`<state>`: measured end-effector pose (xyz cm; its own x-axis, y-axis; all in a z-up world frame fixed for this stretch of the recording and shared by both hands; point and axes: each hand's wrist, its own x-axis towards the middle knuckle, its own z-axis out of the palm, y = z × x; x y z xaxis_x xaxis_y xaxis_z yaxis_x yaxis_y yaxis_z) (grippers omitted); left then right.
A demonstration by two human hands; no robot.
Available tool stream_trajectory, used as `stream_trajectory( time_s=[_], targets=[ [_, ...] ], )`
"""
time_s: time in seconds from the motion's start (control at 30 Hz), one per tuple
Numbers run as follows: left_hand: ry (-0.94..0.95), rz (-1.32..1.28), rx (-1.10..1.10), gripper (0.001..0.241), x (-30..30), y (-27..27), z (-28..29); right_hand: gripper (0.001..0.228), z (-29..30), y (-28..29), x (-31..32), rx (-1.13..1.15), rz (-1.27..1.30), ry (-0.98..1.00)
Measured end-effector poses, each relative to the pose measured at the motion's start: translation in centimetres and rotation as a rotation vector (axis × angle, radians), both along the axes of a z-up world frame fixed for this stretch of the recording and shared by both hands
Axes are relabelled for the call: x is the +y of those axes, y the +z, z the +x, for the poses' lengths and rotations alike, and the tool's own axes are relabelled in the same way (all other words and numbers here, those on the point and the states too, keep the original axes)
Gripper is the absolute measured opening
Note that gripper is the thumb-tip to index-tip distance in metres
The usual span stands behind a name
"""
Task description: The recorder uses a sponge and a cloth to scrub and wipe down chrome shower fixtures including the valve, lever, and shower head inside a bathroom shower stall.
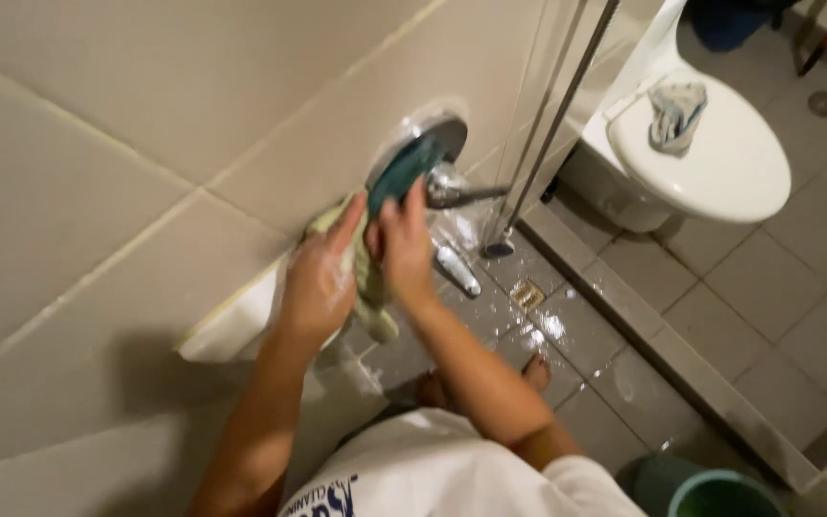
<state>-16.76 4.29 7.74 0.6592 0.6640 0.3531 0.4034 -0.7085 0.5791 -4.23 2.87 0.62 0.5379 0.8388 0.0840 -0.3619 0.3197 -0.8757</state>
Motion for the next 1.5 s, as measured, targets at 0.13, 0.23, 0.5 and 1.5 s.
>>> stream_trajectory(
  time_s=[0.13,0.23,0.5,1.5],
  targets=[
    [0.176,-0.183,0.258,0.08,-0.5,1.2,0.2,0.028,0.6,-2.3,0.3,0.191,0.059,0.017],
    [0.1,-0.078,0.186,0.086,0.3,0.9,0.4,0.04,-0.7,-5.7,0.4,0.08,0.016,0.077],
    [0.143,-0.087,0.157,0.085,-1.0,1.5,0.0,0.067,-1.8,-6.0,1.9,-0.569,-0.045,-0.376],
    [0.088,-0.048,0.181,0.082,-0.2,1.4,0.3,0.04,4.0,-14.5,-0.7,-0.608,-0.332,-0.58]
  ],
)
